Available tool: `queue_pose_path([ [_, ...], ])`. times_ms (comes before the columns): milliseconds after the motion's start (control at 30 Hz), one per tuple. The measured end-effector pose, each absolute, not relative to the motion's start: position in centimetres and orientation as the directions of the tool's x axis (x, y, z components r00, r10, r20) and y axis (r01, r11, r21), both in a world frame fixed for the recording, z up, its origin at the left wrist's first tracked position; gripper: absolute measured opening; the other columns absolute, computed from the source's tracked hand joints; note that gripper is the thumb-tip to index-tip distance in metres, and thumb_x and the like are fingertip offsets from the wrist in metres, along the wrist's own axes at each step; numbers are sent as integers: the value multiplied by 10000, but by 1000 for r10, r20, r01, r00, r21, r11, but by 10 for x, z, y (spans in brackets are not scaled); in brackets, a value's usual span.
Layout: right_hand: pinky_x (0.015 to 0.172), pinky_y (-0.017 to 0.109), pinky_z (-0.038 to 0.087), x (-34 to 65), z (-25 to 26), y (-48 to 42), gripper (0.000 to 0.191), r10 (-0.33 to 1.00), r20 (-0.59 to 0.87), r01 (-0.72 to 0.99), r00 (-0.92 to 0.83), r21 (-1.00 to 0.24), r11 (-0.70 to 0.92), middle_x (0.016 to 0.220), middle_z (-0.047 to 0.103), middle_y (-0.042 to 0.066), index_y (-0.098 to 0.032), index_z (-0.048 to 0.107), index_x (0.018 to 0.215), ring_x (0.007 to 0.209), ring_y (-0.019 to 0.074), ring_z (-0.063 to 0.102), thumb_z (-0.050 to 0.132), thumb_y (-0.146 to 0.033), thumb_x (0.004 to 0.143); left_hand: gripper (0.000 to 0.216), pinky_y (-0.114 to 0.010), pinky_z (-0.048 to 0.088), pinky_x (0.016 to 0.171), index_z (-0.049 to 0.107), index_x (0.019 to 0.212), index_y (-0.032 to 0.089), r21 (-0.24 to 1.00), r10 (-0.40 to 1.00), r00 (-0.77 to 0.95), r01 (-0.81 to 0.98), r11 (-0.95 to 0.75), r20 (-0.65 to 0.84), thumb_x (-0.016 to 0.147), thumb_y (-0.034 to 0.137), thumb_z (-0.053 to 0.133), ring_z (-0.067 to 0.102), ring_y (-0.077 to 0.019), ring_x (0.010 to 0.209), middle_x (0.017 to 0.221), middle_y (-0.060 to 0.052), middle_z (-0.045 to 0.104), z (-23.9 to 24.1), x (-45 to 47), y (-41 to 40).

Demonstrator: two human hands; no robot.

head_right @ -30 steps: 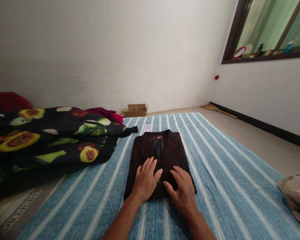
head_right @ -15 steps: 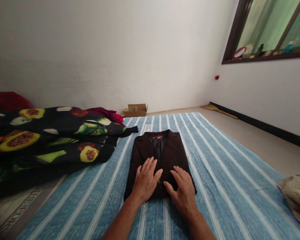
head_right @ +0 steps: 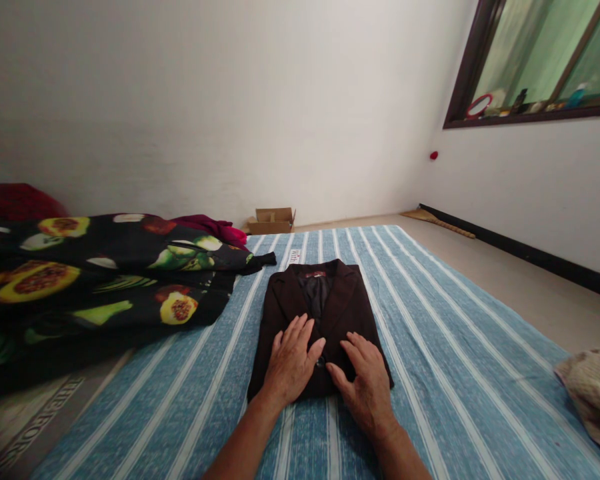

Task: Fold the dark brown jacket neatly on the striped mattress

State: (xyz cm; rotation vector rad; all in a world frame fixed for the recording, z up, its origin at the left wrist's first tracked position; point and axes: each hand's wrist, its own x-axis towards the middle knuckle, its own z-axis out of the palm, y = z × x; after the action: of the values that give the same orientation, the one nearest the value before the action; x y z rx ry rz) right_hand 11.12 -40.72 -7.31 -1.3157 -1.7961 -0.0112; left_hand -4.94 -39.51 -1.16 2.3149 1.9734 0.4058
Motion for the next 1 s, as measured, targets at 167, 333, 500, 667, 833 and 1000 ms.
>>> queue_pose_path([
  [167, 925, 449, 450, 111, -74, -407, 390, 761, 646, 778, -52, -452, 437, 1172, 605, 114, -175, 632, 1063, 1100, 272, 539, 615, -431, 770, 527, -484, 241, 1072, 396, 1343, 164, 227, 978, 141, 958, -174, 155, 925, 456, 264, 255, -227, 1344, 1444, -79, 350, -14, -50, -394],
  [333, 920, 447, 454, 112, -76, -407, 387, 755, 653, 777, -54, -448, 443, 1169, 607, 117, -172, 633, 1057, 1096, 271, 542, 614, -432, 770, 527, -485, 239, 1072, 398, 1342, 166, 232, 978, 141, 957, -175, 156, 924, 458, 265, 253, -228, 1345, 1445, -80, 347, -13, -50, -394],
  [500, 917, 444, 456, 112, -75, -407, 394, 757, 651, 781, -58, -443, 441, 1165, 609, 117, -168, 632, 1059, 1092, 268, 544, 611, -436, 771, 521, -485, 242, 1072, 403, 1340, 163, 237, 978, 138, 956, -172, 154, 922, 450, 279, 255, -228, 1344, 1444, -83, 349, -12, -50, -394],
  [667, 918, 446, 455, 112, -76, -406, 390, 756, 652, 778, -55, -446, 442, 1163, 610, 117, -171, 633, 1055, 1093, 269, 544, 609, -439, 772, 523, -487, 246, 1071, 403, 1339, 156, 234, 977, 140, 956, -176, 162, 922, 447, 281, 259, -226, 1343, 1442, -81, 354, -13, -50, -394],
  [833, 913, 450, 459, 112, -76, -406, 385, 754, 654, 782, -57, -440, 441, 1163, 610, 116, -172, 631, 1054, 1092, 270, 543, 608, -435, 775, 519, -490, 247, 1070, 407, 1337, 156, 235, 978, 137, 957, -171, 154, 922, 443, 284, 257, -229, 1343, 1442, -82, 353, -12, -50, -394],
  [1000, 911, 449, 461, 112, -75, -407, 385, 754, 654, 786, -61, -434, 441, 1164, 609, 117, -168, 629, 1056, 1090, 266, 544, 602, -435, 780, 520, -489, 245, 1070, 405, 1339, 159, 236, 978, 139, 956, -173, 154, 922, 444, 281, 255, -230, 1345, 1442, -86, 352, -12, -50, -394],
])
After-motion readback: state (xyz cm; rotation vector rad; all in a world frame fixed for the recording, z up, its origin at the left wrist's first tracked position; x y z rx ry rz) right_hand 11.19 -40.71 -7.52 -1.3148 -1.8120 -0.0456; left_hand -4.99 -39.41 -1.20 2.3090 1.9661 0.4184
